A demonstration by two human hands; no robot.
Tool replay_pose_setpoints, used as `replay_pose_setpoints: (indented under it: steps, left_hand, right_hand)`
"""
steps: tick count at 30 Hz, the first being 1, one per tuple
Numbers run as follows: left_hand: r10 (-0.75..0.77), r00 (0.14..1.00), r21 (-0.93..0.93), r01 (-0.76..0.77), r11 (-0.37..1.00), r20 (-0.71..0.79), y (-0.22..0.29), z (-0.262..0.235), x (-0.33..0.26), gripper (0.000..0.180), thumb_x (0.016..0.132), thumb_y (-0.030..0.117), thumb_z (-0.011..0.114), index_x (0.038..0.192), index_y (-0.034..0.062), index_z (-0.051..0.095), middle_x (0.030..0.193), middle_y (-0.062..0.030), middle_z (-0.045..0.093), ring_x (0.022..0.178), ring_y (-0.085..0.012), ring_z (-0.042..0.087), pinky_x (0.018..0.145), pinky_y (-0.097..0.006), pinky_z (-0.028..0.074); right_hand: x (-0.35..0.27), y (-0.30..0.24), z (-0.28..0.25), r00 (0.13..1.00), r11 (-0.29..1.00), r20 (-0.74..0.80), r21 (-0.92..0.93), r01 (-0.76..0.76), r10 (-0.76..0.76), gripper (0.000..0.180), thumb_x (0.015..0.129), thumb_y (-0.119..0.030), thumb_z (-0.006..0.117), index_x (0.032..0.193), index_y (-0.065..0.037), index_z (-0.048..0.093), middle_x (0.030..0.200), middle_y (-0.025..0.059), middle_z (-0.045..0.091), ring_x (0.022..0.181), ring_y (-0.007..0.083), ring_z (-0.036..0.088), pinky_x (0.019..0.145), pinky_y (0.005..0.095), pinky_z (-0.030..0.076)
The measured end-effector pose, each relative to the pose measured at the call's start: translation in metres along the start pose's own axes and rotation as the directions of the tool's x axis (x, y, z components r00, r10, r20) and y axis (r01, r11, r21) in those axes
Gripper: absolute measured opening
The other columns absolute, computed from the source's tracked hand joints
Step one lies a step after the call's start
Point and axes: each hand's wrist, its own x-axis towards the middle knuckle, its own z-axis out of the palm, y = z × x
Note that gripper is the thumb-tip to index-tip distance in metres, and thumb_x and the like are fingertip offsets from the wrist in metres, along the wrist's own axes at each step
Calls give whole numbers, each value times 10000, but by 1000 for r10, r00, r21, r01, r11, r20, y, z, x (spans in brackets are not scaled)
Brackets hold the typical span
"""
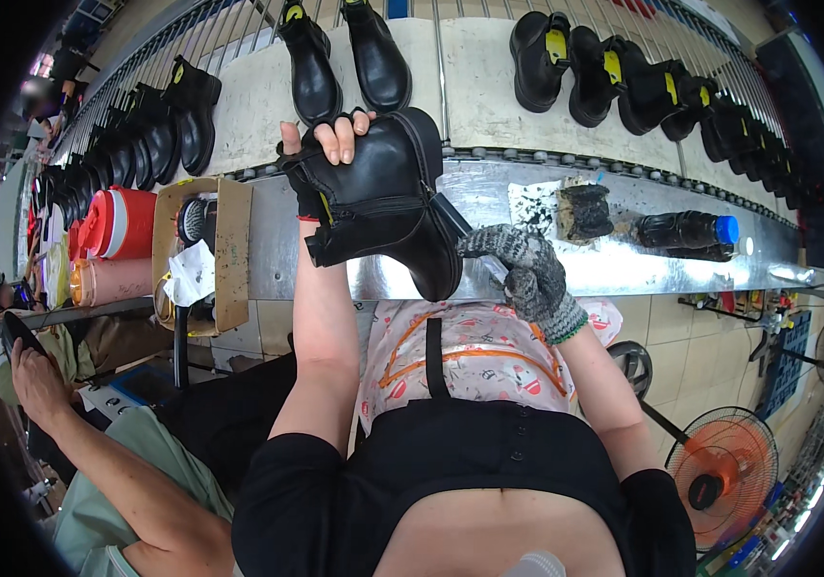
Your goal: Cleaning and applying adhesive or finish to shoes on a manufacturing line.
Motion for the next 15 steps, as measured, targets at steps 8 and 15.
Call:
replay_pose_setpoints:
  steps: [8, 15]
  left_hand:
    - [7, 994, -45, -11, 999, -107, 1, -11, -4, 677, 984, 573, 320, 539, 99, 509, 613, -32, 476, 908, -228, 438, 1066, -408, 255]
    - [-37, 999, -71, 35, 997, -22, 5, -38, -2, 694, 1000, 561, 251, 649, 47, 558, 716, -68, 500, 977, -262, 431, 1033, -407, 279]
  right_hand:
    - [-11, 24, -10, 935, 889, 241, 318, -329, 260, 686, 927, -618, 415, 1177, -21, 645, 1008, 78, 689, 565, 43, 475, 530, 215, 414]
    - [-21, 14, -31, 933, 975, 293, 8, -223, 211, 721, 947, -636, 274, 1063, -61, 694, 1066, 135, 688, 1006, 322, 641, 894, 366, 483]
